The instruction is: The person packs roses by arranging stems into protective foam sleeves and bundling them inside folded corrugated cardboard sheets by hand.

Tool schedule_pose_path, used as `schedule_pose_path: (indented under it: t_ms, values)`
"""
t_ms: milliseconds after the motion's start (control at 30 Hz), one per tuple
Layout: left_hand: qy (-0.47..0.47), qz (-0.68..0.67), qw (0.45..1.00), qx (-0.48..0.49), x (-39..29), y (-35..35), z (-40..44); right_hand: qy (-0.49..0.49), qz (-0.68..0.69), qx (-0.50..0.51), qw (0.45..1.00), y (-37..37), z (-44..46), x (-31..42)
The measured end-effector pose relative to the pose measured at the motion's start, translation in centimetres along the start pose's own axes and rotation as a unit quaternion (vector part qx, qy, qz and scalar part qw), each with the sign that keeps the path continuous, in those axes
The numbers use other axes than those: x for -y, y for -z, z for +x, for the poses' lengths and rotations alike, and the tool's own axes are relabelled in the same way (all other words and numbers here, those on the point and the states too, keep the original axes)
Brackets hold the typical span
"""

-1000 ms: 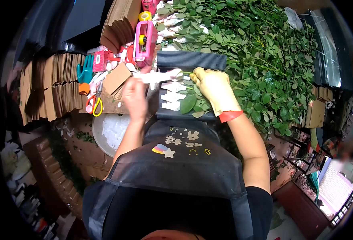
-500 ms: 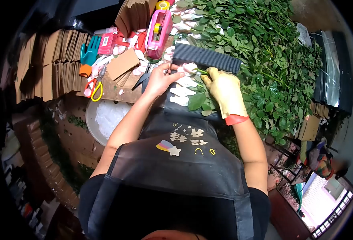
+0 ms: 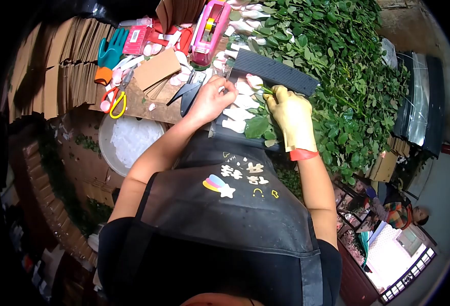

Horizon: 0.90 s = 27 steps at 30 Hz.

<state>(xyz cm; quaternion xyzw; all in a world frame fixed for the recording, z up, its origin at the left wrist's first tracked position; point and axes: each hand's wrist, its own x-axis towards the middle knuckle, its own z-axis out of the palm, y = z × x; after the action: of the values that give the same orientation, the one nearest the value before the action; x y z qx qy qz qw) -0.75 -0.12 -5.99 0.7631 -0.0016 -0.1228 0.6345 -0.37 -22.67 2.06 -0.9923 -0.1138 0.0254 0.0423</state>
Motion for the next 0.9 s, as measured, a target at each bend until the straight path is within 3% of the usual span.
schedule_pose_path:
  t_ms: [133, 233, 333, 433, 567, 700, 900]
  values:
    - [0.09, -0.243, 0.965, 0.035, 1.1, 0.8, 0.6, 0.004, -0.003, -0.006, 1.0, 0.0, 0.2, 0.1]
    - [0.138, -0.209, 0.967, 0.05, 0.3, 2.4, 0.6, 0.003, -0.005, -0.01, 1.0, -0.5, 0.1, -0.4]
    - [0.03, -0.171, 0.985, -0.023, 1.5, -0.6, 1.3, 0.003, -0.001, -0.007, 1.0, -0.5, 0.1, -0.3]
    - [-0.014, -0.033, 0.995, -0.089, 0.7, -1.2, 2.2, 0.014, 0.006, -0.028, 0.999, -1.0, -0.1, -0.5]
    - [0.034, -0.09, 0.987, -0.126, 1.0, -2.3, 1.2, 0.011, 0.004, -0.025, 1.0, -0.9, -0.2, -0.4]
    - [0.117, -0.312, 0.94, -0.067, 0.3, -1.9, 0.2, 0.018, 0.012, -0.031, 0.999, -0.5, -0.2, -0.3]
    - [0.089, -0.387, 0.904, -0.159, 0.1, -2.3, -1.1, 0.017, 0.011, -0.034, 0.999, -0.4, 0.1, -0.3]
